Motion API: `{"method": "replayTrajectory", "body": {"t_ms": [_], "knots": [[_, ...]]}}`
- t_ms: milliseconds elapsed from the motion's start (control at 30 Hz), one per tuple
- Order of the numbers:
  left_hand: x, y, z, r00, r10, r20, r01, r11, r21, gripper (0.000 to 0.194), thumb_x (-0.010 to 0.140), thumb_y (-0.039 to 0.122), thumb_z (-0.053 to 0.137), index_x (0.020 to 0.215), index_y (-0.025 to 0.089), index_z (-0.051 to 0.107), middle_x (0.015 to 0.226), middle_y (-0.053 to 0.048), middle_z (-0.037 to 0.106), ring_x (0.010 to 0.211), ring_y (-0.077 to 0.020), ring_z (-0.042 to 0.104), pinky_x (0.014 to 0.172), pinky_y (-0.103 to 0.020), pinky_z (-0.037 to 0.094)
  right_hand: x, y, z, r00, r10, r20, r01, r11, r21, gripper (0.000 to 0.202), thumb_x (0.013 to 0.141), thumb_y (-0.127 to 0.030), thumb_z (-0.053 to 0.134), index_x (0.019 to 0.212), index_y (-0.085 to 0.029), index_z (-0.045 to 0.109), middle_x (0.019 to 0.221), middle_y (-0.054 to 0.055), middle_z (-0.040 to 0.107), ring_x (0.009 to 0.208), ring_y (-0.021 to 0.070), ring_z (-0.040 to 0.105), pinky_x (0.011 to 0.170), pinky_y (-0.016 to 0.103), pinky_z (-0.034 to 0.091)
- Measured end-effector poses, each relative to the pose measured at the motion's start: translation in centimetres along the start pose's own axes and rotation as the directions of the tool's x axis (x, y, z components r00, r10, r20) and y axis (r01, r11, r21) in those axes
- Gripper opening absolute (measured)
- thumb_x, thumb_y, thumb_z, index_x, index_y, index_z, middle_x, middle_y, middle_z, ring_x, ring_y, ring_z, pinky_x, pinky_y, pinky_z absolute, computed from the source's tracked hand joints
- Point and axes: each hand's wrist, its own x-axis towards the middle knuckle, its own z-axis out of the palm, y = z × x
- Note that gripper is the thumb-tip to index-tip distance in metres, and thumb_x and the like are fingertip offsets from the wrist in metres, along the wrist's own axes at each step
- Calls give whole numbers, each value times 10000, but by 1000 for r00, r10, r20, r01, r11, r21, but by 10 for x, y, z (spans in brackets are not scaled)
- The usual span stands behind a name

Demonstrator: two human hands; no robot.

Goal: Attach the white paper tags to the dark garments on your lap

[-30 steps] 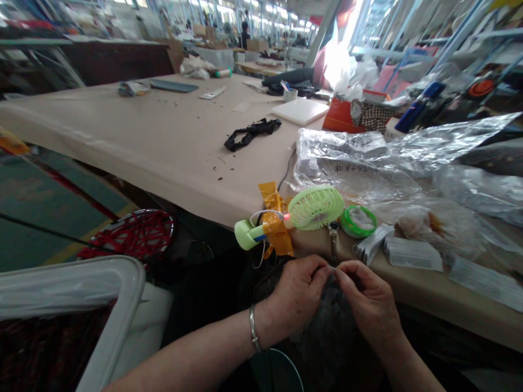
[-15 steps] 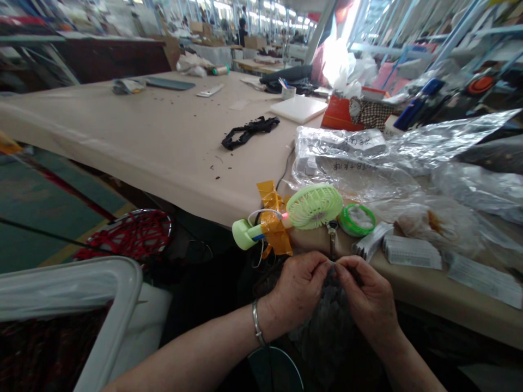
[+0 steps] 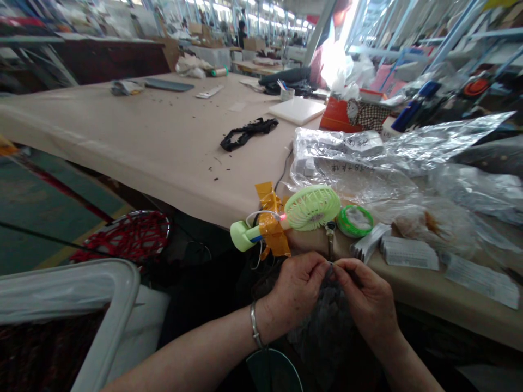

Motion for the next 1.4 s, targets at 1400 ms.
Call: {"method": "replayTrajectory", "body": {"t_ms": [1400], "knots": [[-1, 20, 72, 645, -578, 501, 758, 401, -514, 152, 888, 227, 507, 909, 106, 597, 649, -53, 638, 512, -122, 594, 537, -237, 471, -19, 51, -82, 946, -319, -53, 159, 601, -783, 451, 909, -372, 518, 1268, -100, 538, 1193, 174, 611, 1151, 337, 506, 952, 518, 417]]}}
